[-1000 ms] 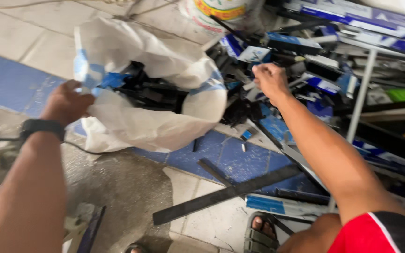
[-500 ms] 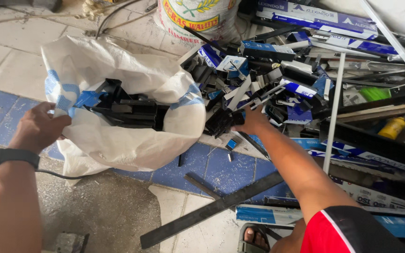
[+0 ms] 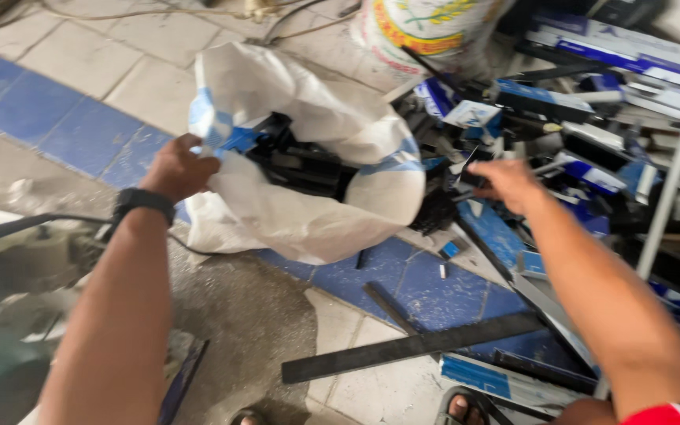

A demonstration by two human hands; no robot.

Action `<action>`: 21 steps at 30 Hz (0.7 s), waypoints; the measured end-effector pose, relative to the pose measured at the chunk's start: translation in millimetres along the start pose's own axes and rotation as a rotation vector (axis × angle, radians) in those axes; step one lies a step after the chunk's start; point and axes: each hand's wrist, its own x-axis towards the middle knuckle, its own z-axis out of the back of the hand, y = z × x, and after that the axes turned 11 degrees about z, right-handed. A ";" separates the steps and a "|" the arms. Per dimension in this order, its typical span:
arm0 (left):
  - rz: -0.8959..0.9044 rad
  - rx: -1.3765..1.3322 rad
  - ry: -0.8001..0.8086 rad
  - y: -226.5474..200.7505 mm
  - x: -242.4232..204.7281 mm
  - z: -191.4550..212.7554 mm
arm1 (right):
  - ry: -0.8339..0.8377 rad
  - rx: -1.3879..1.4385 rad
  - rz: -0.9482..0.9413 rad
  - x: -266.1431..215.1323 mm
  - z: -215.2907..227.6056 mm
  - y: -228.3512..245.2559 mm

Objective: The person sorts small metal pieces and scraps from a pile on the floor into a white woven sack. They pick up various metal items by hand and place them into the bag, occasionally adjusting the bag's position.

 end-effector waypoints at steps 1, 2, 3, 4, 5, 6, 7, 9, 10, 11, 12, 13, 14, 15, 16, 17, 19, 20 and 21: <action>-0.045 -0.047 0.001 2.2 2.5 -4.2 | 0.036 0.120 0.062 9.2 -8.4 8.3; -0.098 -0.093 0.004 1.3 6.0 -9.6 | 0.067 0.240 0.124 17.9 -13.7 16.9; -0.088 -0.094 -0.011 7.9 11.4 -10.0 | 0.084 0.245 0.128 -0.3 -37.5 47.7; -0.147 -0.138 0.000 11.2 18.0 -13.8 | 0.134 0.320 0.167 -20.6 -55.8 77.2; -0.206 -0.181 0.011 13.6 24.8 -18.3 | 0.184 0.395 0.205 -40.5 -72.7 106.2; -0.209 -0.180 0.012 13.5 22.5 -15.7 | 0.181 0.395 0.206 -42.0 -90.2 113.2; -0.193 -0.188 0.012 12.9 20.3 -14.1 | 0.276 0.422 0.266 -42.7 -107.0 119.7; -0.187 -0.196 0.033 51.9 65.7 -31.5 | 0.352 0.439 0.318 -40.7 -132.6 121.6; -0.750 0.179 -0.293 79.5 113.3 -41.4 | 0.363 0.352 0.381 -36.0 -142.3 118.7; -1.309 0.559 -0.637 92.9 162.2 -47.7 | 0.374 0.262 0.441 -30.1 -151.5 115.1; -1.328 0.544 -0.613 100.1 175.1 -47.0 | 0.351 0.253 0.424 -27.9 -145.5 114.1; -1.393 0.549 -0.574 107.0 189.6 -47.3 | 0.295 0.211 0.449 -24.7 -139.8 112.5; -1.457 0.552 -0.531 115.4 205.2 -50.2 | 0.241 0.165 0.469 -20.8 -134.7 109.7; -1.472 0.532 -0.505 77.8 142.2 -42.9 | 0.221 0.152 0.448 -27.4 -115.5 108.4; -0.729 0.293 -0.250 33.9 73.4 -24.1 | 0.246 0.014 0.451 -31.9 -99.8 111.8; 0.001 0.062 0.011 -8.8 -6.7 3.4 | 0.272 -0.124 0.450 -37.4 -84.3 116.4; -0.022 0.064 0.034 -16.0 -19.9 5.5 | 0.240 -0.309 0.403 -29.4 -55.6 91.9; -0.038 0.068 0.046 -19.6 -26.1 9.7 | 0.217 -0.484 0.356 -24.3 -43.5 81.3; -0.044 0.067 0.046 -15.8 -17.6 6.3 | 0.210 -0.484 0.359 -24.2 -35.9 67.9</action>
